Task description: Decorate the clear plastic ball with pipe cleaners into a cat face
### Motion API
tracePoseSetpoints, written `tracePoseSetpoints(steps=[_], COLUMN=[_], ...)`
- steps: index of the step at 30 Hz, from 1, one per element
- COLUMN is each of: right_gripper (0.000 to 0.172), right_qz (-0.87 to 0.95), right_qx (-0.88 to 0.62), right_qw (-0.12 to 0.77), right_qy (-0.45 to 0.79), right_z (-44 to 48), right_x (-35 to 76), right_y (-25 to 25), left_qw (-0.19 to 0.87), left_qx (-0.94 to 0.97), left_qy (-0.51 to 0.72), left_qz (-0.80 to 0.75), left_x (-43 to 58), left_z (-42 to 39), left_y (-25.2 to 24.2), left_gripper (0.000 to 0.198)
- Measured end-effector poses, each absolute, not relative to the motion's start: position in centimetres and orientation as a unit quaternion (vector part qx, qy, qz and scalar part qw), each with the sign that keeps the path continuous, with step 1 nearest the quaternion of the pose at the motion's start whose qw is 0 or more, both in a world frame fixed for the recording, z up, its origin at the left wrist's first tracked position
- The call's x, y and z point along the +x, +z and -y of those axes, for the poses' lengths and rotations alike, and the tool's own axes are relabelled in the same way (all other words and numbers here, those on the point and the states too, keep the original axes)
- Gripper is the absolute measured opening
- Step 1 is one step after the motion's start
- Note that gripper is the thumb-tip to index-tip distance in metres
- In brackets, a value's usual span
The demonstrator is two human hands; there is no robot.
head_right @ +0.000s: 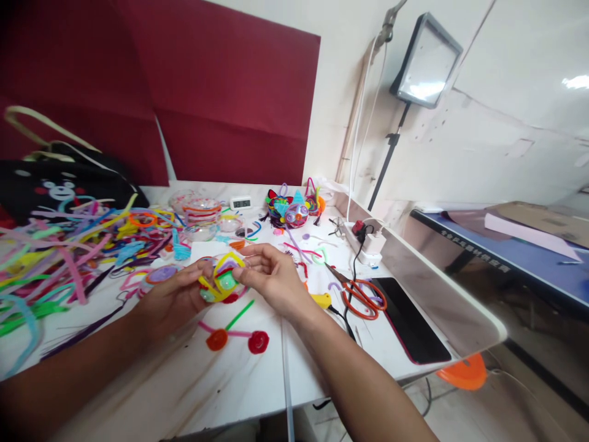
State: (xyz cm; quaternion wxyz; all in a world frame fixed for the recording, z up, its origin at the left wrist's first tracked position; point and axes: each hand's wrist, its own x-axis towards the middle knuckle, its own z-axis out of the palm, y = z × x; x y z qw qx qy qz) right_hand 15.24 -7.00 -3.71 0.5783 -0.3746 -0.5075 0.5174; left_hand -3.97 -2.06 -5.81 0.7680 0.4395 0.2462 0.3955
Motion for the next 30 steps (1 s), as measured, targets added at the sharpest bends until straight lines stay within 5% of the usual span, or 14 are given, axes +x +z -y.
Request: tracePoseSetpoints(steps=[22, 30], right_gripper=[0.038, 0.040], right_qz=[0.446, 0.457], right_qx=[-0.322, -0.342], right_qw=[0.567, 0.567], right_qy=[0.613, 0.593], right_z=[6.68, 6.99], right_x=[15.47, 15.42], right_y=[-4.21, -3.99], left_qw=[0.771, 0.635], left_qx=[0.474, 0.570], left_qy=[0.366, 0.416], left_qz=[-0.220, -0.313], left_x=[-4.30, -4.31], left_z=[1.70, 2.09], left_y=[-6.41, -5.78], left_gripper=[0.011, 0.031])
